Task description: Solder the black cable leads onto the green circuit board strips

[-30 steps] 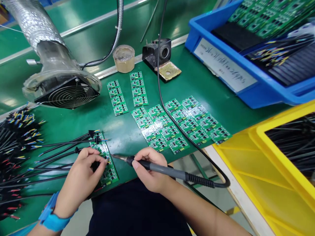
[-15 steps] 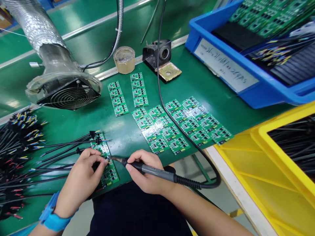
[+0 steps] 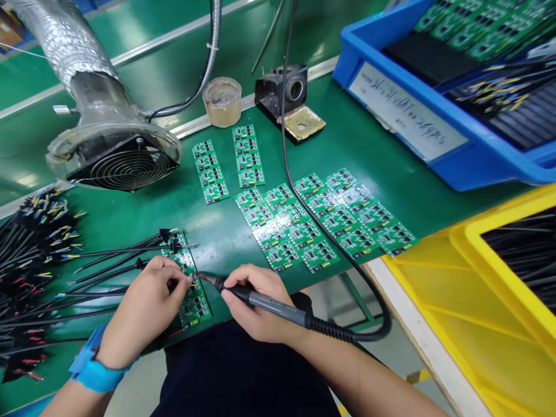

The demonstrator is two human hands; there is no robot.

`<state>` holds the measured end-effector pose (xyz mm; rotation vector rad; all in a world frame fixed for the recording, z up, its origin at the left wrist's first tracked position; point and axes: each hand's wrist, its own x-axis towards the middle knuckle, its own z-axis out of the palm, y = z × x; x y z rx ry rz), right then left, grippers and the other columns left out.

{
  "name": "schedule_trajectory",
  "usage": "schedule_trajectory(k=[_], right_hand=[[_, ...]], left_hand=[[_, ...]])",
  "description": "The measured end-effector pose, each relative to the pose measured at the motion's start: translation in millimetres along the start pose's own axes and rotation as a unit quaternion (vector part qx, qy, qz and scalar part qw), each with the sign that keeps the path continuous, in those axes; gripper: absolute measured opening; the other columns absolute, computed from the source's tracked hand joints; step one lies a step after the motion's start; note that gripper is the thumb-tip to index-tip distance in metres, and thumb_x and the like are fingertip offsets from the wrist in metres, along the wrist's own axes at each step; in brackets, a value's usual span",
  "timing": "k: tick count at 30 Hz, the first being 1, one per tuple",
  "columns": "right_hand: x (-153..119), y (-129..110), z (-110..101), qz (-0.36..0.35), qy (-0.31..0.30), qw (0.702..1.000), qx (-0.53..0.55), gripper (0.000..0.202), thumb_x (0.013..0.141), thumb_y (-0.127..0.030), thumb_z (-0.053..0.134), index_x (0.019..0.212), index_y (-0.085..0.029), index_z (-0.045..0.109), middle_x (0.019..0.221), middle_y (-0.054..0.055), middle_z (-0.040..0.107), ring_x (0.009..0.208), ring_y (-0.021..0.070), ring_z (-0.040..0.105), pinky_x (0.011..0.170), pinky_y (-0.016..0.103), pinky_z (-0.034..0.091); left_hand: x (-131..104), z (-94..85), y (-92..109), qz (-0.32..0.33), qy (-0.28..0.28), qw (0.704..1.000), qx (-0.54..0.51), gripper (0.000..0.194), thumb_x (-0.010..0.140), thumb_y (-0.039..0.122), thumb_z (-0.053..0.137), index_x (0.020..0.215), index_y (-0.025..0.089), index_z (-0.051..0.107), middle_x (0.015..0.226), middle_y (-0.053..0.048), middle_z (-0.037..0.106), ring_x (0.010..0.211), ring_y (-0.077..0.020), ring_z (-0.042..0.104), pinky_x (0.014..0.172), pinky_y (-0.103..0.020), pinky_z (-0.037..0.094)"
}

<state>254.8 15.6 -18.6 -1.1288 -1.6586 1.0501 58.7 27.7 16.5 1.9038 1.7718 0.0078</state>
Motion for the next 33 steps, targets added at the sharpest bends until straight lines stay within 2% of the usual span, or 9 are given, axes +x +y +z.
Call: schedule_trajectory(k=[3,8,15,20,22,27,30,33], right_hand=[[-4,2,-1,0.011,0.023,1.0,0.007,0.006,0.076,-0.017,0.055,0.078,-0.022,0.052,0.064,-0.001,0.059,0.055,0.0128,0.059,0.052,0.023,0.047],[-13,12,1,0.024,0.095,0.991,0.088,0.009,0.078,-0.016,0.054,0.082,-0.023,0.05,0.069,0.0,0.056,0.063,0.0149,0.06,0.053,0.025,0.048],[-19,19,6,0.006,0.135,0.977,0.167,0.012,0.081,-0.014,0.051,0.088,-0.023,0.05,0.074,0.0,0.053,0.067,0.0147,0.057,0.061,0.03,0.049],[-20,20,8,-0.005,0.166,0.971,0.174,0.012,0.082,-0.014,0.051,0.089,-0.024,0.05,0.074,0.0,0.051,0.075,0.0174,0.058,0.071,0.039,0.049],[-19,20,9,-0.017,0.174,0.968,0.179,0.012,0.082,-0.014,0.05,0.089,-0.024,0.05,0.073,0.0,0.051,0.073,0.0172,0.057,0.07,0.039,0.049],[-19,21,11,-0.028,0.177,0.965,0.192,0.012,0.084,-0.015,0.05,0.09,-0.024,0.049,0.073,0.0,0.05,0.072,0.0173,0.057,0.067,0.039,0.049],[-19,21,11,-0.022,0.179,0.965,0.188,0.01,0.084,-0.016,0.05,0.09,-0.024,0.049,0.07,-0.001,0.05,0.07,0.0174,0.057,0.069,0.039,0.049],[-19,20,11,-0.024,0.181,0.965,0.187,0.009,0.083,-0.016,0.05,0.089,-0.024,0.049,0.069,-0.001,0.05,0.068,0.0168,0.058,0.067,0.038,0.05]], left_hand=[[1,-0.4,0,-0.003,-0.002,1.0,0.01,0.022,0.082,0.024,0.045,0.066,0.017,0.058,0.08,-0.006,0.05,0.076,-0.0187,0.051,0.073,-0.035,0.045],[3,-0.5,-2,0.011,0.007,1.0,0.007,0.023,0.08,0.024,0.047,0.06,0.018,0.056,0.075,-0.004,0.052,0.072,-0.0177,0.052,0.069,-0.034,0.045],[6,-2.5,-4,0.053,0.042,0.998,0.003,0.026,0.078,0.022,0.05,0.051,0.02,0.049,0.065,-0.003,0.052,0.071,-0.0182,0.053,0.065,-0.032,0.045],[2,-4.1,-3,0.017,0.062,0.998,0.013,0.013,0.075,0.025,0.057,0.067,0.019,0.05,0.067,0.001,0.051,0.059,-0.0142,0.05,0.057,-0.028,0.042],[2,-4.5,-4,0.019,0.091,0.995,0.036,0.013,0.077,0.029,0.058,0.076,0.019,0.051,0.07,0.001,0.052,0.06,-0.0142,0.051,0.057,-0.027,0.043],[16,-6.2,-8,0.128,0.218,0.954,0.158,0.018,0.084,0.031,0.052,0.094,0.018,0.06,0.081,-0.006,0.054,0.077,-0.0206,0.052,0.071,-0.033,0.043],[27,-8.5,-13,0.168,0.22,0.945,0.172,0.018,0.085,0.028,0.051,0.093,0.019,0.065,0.082,-0.007,0.055,0.078,-0.022,0.051,0.069,-0.035,0.043],[26,-14.6,-18,0.199,0.227,0.945,0.127,0.017,0.085,0.027,0.051,0.091,0.021,0.066,0.087,-0.007,0.058,0.085,-0.0219,0.054,0.076,-0.036,0.045]])
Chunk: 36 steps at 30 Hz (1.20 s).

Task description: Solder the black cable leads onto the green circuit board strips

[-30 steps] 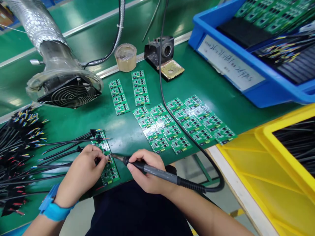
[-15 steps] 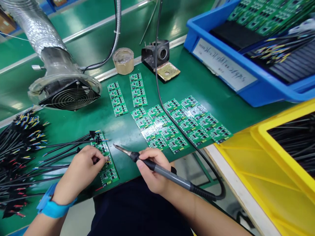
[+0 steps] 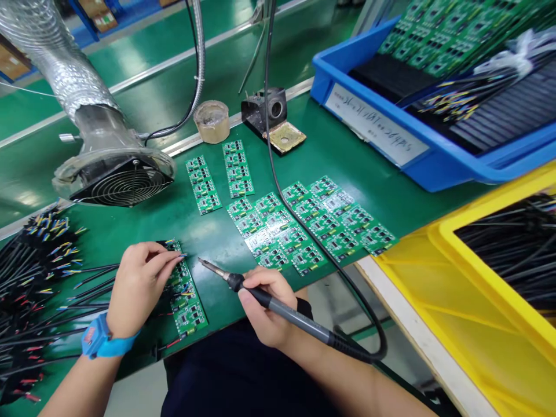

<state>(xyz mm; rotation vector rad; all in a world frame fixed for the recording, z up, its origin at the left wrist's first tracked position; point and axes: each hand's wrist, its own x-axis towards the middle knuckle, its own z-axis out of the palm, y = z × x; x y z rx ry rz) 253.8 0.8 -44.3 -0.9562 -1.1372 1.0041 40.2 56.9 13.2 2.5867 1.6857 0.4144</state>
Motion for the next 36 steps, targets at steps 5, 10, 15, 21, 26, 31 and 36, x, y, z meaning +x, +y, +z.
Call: schedule_trajectory(k=[5,10,15,21,26,31,36], right_hand=[[7,-9,1,0.018,-0.037,0.998,-0.054,0.007,0.081,-0.017,0.051,0.085,-0.022,0.049,0.07,0.001,0.054,0.062,0.0148,0.057,0.056,0.03,0.049],[20,-17,10,0.086,-0.087,0.984,-0.127,0.003,0.079,-0.021,0.054,0.079,-0.021,0.051,0.056,-0.004,0.051,0.044,0.0094,0.048,0.042,0.021,0.04],[25,-15,17,0.126,-0.105,0.981,-0.108,0.005,0.079,-0.023,0.055,0.078,-0.019,0.052,0.054,-0.005,0.051,0.043,0.0081,0.047,0.041,0.02,0.038],[24,-14,17,0.142,-0.118,0.975,-0.125,0.006,0.079,-0.025,0.055,0.078,-0.019,0.052,0.054,-0.004,0.052,0.043,0.0078,0.047,0.041,0.019,0.038],[24,-13,18,0.132,-0.124,0.973,-0.145,0.006,0.079,-0.024,0.056,0.078,-0.019,0.053,0.056,-0.003,0.055,0.045,0.0081,0.05,0.042,0.018,0.039],[24,-13,18,0.135,-0.13,0.971,-0.15,0.006,0.078,-0.024,0.056,0.078,-0.019,0.053,0.056,-0.004,0.054,0.045,0.0082,0.051,0.042,0.018,0.039],[25,-15,17,0.144,-0.102,0.977,-0.116,0.005,0.079,-0.024,0.055,0.078,-0.019,0.052,0.053,-0.005,0.053,0.042,0.0085,0.049,0.041,0.02,0.04]], left_hand=[[-15,-17.0,-4,-0.022,0.07,0.991,-0.115,0.013,0.084,0.019,0.053,0.092,0.024,0.062,0.1,-0.003,0.059,0.095,-0.0172,0.057,0.085,-0.033,0.046],[-21,-6.6,3,-0.092,-0.019,0.985,-0.146,0.012,0.085,0.026,0.052,0.085,0.021,0.062,0.091,-0.004,0.055,0.09,-0.0171,0.056,0.08,-0.032,0.047],[-21,5.8,8,-0.148,-0.061,0.973,-0.169,0.015,0.083,0.026,0.052,0.076,0.018,0.062,0.085,-0.004,0.054,0.083,-0.0171,0.055,0.075,-0.031,0.047],[-20,5.1,8,-0.154,-0.069,0.968,-0.187,0.016,0.084,0.027,0.051,0.076,0.018,0.062,0.083,-0.004,0.053,0.081,-0.0166,0.053,0.073,-0.033,0.046],[-19,6.3,9,-0.152,-0.07,0.969,-0.183,0.015,0.084,0.027,0.051,0.076,0.019,0.061,0.083,-0.004,0.053,0.081,-0.0168,0.053,0.074,-0.032,0.046],[-20,8.9,9,-0.151,-0.062,0.97,-0.178,0.013,0.083,0.025,0.051,0.075,0.018,0.059,0.083,-0.004,0.052,0.08,-0.0163,0.053,0.073,-0.032,0.046],[-20,10.3,8,-0.153,-0.063,0.969,-0.181,0.012,0.082,0.023,0.052,0.073,0.018,0.058,0.082,-0.004,0.052,0.08,-0.0164,0.053,0.074,-0.032,0.045]])
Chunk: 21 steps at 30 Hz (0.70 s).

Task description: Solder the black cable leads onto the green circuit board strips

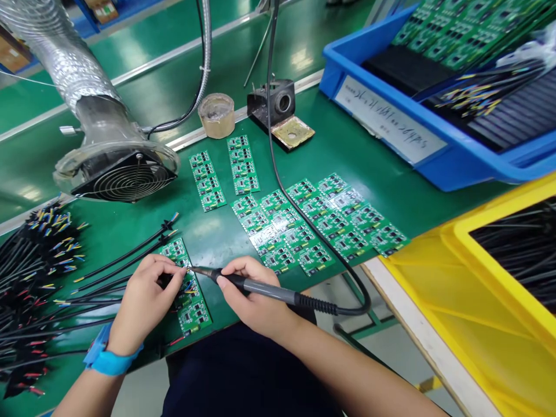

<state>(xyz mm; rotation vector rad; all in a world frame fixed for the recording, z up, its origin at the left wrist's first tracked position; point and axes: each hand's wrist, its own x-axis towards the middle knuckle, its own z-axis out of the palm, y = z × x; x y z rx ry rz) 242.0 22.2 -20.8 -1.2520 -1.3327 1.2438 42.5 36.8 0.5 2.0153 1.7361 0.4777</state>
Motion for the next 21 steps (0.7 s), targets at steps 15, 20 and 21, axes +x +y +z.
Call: schedule_trajectory(k=[15,20,21], right_hand=[[-0.2,-0.6,0.8,0.021,-0.015,0.999,-0.042,0.008,0.079,-0.027,0.058,0.082,-0.019,0.057,0.059,-0.002,0.062,0.049,0.0108,0.059,0.047,0.02,0.045],[0.0,-0.1,0.5,0.008,-0.017,0.998,-0.064,0.007,0.078,-0.026,0.058,0.082,-0.02,0.058,0.06,-0.002,0.062,0.05,0.0103,0.06,0.048,0.019,0.046],[0.0,0.3,0.7,0.005,-0.017,0.998,-0.064,0.007,0.079,-0.026,0.059,0.083,-0.02,0.058,0.061,-0.002,0.063,0.051,0.0102,0.06,0.048,0.019,0.046]], left_hand=[[-1.4,2.3,4.8,-0.001,0.025,1.0,0.015,0.01,0.081,0.023,0.053,0.073,0.018,0.057,0.082,-0.003,0.052,0.08,-0.0158,0.053,0.074,-0.03,0.044],[-1.6,5.0,6.4,-0.016,0.046,0.998,0.03,0.009,0.08,0.021,0.053,0.073,0.018,0.056,0.081,-0.003,0.054,0.079,-0.0163,0.053,0.073,-0.03,0.043],[-1.4,5.4,6.8,-0.016,0.05,0.998,0.036,0.008,0.08,0.021,0.053,0.072,0.018,0.055,0.08,-0.003,0.054,0.079,-0.0166,0.053,0.073,-0.03,0.043]])
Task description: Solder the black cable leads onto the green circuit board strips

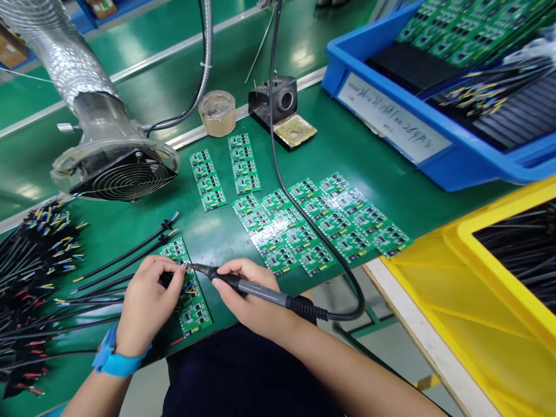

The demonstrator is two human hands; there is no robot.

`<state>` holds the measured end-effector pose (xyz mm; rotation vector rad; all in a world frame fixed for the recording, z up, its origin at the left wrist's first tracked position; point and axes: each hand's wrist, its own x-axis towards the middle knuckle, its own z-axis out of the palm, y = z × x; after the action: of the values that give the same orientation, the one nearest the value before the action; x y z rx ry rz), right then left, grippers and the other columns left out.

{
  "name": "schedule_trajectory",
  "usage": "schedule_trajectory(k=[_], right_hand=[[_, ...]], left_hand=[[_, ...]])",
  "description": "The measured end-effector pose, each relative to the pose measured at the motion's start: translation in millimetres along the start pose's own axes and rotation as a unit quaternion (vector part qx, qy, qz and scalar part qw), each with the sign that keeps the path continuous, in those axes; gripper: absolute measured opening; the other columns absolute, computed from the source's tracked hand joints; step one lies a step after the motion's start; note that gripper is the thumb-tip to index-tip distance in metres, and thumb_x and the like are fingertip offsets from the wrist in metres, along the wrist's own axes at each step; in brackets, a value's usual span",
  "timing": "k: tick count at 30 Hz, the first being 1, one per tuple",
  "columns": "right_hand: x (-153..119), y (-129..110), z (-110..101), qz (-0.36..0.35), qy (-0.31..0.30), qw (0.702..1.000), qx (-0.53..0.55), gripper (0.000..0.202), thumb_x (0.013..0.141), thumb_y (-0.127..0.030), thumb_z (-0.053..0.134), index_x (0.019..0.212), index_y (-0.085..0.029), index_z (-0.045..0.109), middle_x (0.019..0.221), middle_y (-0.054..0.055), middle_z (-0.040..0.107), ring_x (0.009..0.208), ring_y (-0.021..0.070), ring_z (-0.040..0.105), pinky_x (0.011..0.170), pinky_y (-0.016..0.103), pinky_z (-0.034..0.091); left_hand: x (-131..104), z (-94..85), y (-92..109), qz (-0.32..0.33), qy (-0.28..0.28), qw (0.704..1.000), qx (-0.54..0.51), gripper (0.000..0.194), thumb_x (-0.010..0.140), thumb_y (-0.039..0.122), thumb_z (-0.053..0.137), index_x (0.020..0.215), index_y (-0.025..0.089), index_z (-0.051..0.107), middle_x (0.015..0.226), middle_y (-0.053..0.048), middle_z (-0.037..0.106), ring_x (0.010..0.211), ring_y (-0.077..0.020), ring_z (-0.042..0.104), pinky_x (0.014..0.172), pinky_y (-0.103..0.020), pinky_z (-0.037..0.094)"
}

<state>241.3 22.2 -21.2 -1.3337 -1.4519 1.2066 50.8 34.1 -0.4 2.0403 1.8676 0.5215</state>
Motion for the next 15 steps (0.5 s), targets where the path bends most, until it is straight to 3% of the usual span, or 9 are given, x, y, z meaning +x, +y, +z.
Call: schedule_trajectory(k=[6,11,15], right_hand=[[0.7,-1.2,-0.2,0.009,0.004,1.0,0.025,0.008,0.078,-0.026,0.059,0.082,-0.019,0.057,0.061,-0.001,0.062,0.051,0.0108,0.06,0.049,0.02,0.047],[4.8,-3.5,-0.7,0.017,0.072,0.994,0.086,0.009,0.078,-0.027,0.057,0.079,-0.018,0.054,0.059,-0.002,0.059,0.047,0.01,0.054,0.045,0.022,0.045],[7.6,-1.8,0.3,0.011,0.045,0.995,0.087,0.008,0.078,-0.026,0.057,0.08,-0.018,0.054,0.059,-0.002,0.057,0.048,0.0103,0.054,0.045,0.022,0.045]], left_hand=[[1.9,0.0,2.4,-0.018,0.0,1.0,0.025,0.008,0.078,0.021,0.053,0.071,0.018,0.055,0.078,-0.002,0.05,0.078,-0.0174,0.053,0.072,-0.031,0.043],[1.2,0.7,2.7,-0.04,0.008,0.999,0.036,0.01,0.077,0.024,0.053,0.071,0.018,0.059,0.089,-0.005,0.047,0.086,-0.019,0.054,0.075,-0.032,0.046],[2.1,-0.5,3.1,-0.053,-0.009,0.998,0.031,0.013,0.078,0.026,0.054,0.07,0.018,0.061,0.094,-0.007,0.048,0.093,-0.0204,0.054,0.079,-0.033,0.046]])
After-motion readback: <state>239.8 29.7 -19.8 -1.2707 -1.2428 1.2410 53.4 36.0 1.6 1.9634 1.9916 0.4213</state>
